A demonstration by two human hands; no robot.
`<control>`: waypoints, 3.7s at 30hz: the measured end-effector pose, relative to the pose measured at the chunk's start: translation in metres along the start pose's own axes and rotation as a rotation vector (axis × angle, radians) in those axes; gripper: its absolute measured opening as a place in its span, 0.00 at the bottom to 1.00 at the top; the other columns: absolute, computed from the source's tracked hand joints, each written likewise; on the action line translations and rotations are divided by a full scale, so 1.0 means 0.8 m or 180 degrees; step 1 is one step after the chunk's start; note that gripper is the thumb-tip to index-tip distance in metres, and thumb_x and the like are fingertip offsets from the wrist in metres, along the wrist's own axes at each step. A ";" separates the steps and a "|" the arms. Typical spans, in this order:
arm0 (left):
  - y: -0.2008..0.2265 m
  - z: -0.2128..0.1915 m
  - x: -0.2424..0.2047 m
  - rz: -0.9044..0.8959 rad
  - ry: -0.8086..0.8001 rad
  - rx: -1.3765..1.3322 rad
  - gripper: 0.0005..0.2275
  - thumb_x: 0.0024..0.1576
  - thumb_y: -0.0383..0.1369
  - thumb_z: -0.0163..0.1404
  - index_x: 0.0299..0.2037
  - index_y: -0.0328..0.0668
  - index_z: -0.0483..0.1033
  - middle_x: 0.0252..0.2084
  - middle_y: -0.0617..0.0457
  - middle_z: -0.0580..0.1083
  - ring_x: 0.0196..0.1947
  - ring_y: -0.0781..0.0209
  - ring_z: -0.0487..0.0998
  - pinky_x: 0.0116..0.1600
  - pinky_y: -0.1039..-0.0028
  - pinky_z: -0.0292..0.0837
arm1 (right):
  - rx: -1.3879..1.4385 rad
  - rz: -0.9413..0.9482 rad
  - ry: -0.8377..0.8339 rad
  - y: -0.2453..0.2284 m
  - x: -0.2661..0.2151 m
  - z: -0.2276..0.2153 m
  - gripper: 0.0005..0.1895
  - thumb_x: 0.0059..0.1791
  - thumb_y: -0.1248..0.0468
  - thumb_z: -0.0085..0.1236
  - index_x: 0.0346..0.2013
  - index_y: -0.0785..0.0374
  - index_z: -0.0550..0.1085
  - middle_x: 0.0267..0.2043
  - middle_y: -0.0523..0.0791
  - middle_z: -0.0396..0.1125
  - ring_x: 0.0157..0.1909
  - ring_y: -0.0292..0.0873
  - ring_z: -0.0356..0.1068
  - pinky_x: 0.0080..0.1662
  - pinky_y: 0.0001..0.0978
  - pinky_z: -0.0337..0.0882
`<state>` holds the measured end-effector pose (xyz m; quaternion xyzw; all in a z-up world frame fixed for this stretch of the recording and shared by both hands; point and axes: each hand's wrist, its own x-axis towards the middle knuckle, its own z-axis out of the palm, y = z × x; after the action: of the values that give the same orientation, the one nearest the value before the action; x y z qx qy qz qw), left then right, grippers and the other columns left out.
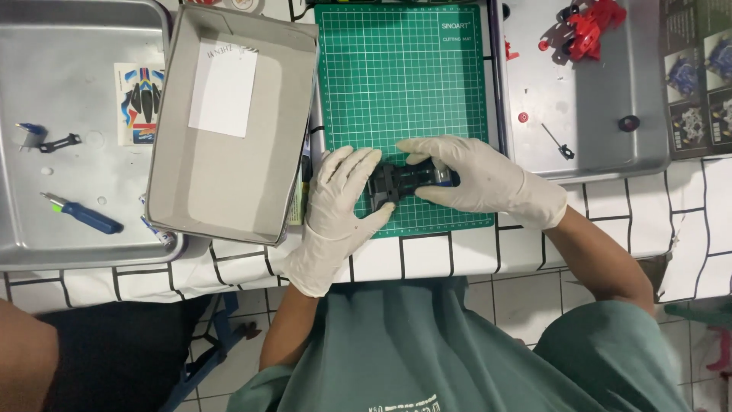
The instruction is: The person assembles a red and black model vehicle on a green cutting mat. They attach a black chassis to a red body, insert small red wheels, and use a blue screwdriver to tighten the components.
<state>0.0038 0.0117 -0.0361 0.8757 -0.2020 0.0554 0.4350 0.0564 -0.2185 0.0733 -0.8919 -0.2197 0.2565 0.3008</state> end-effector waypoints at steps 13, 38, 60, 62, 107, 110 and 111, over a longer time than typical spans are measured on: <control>-0.001 -0.005 -0.001 -0.0021 -0.0089 -0.0099 0.40 0.47 0.43 0.67 0.72 0.53 0.63 0.68 0.51 0.66 0.71 0.43 0.59 0.77 0.49 0.41 | -0.0652 -0.0751 0.0152 0.041 -0.005 0.011 0.33 0.49 0.62 0.64 0.66 0.58 0.61 0.54 0.46 0.70 0.54 0.47 0.73 0.50 0.37 0.78; 0.015 -0.015 0.004 0.0270 0.0101 0.0323 0.35 0.52 0.45 0.64 0.68 0.42 0.66 0.68 0.49 0.69 0.69 0.46 0.64 0.74 0.53 0.58 | -0.2285 0.0985 0.2214 0.253 -0.065 -0.128 0.13 0.59 0.63 0.53 0.50 0.67 0.80 0.42 0.58 0.73 0.37 0.61 0.74 0.36 0.49 0.73; 0.019 -0.016 0.007 0.0250 0.0119 0.0361 0.34 0.51 0.43 0.64 0.67 0.41 0.67 0.68 0.47 0.70 0.69 0.45 0.65 0.75 0.54 0.57 | -0.1613 0.0210 0.2653 0.319 -0.006 -0.175 0.05 0.51 0.66 0.65 0.38 0.67 0.81 0.38 0.50 0.76 0.40 0.48 0.75 0.42 0.38 0.74; 0.019 -0.015 0.007 0.0204 0.0102 0.0346 0.34 0.51 0.43 0.64 0.67 0.41 0.67 0.68 0.47 0.69 0.69 0.45 0.65 0.75 0.54 0.56 | -0.1963 0.0606 0.2597 0.348 -0.001 -0.180 0.05 0.49 0.68 0.59 0.37 0.67 0.80 0.37 0.51 0.74 0.37 0.54 0.74 0.37 0.44 0.74; 0.069 -0.032 -0.022 0.0310 0.0254 0.0639 0.37 0.58 0.51 0.58 0.71 0.38 0.59 0.71 0.43 0.65 0.74 0.42 0.61 0.78 0.48 0.54 | 0.1784 0.1019 0.2691 0.181 -0.109 -0.102 0.12 0.53 0.76 0.59 0.48 0.61 0.73 0.48 0.44 0.71 0.39 0.36 0.77 0.47 0.20 0.82; 0.073 -0.030 -0.022 0.0443 0.0336 0.0658 0.34 0.59 0.49 0.59 0.70 0.38 0.62 0.69 0.43 0.67 0.73 0.41 0.63 0.78 0.46 0.56 | 0.2087 0.0930 0.2729 0.167 -0.113 -0.097 0.11 0.55 0.77 0.55 0.49 0.61 0.70 0.50 0.46 0.70 0.40 0.38 0.77 0.48 0.22 0.84; 0.074 -0.029 -0.022 0.0560 0.0400 0.0659 0.32 0.60 0.48 0.59 0.69 0.38 0.63 0.68 0.43 0.68 0.72 0.39 0.65 0.77 0.45 0.57 | 0.2241 0.0854 0.2757 0.160 -0.113 -0.096 0.10 0.56 0.77 0.52 0.50 0.63 0.69 0.51 0.48 0.70 0.39 0.42 0.78 0.45 0.24 0.85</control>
<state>-0.0343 0.0033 0.0175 0.8896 -0.2435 0.1686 0.3477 0.0623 -0.3931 0.0722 -0.7818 0.1373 -0.0386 0.6070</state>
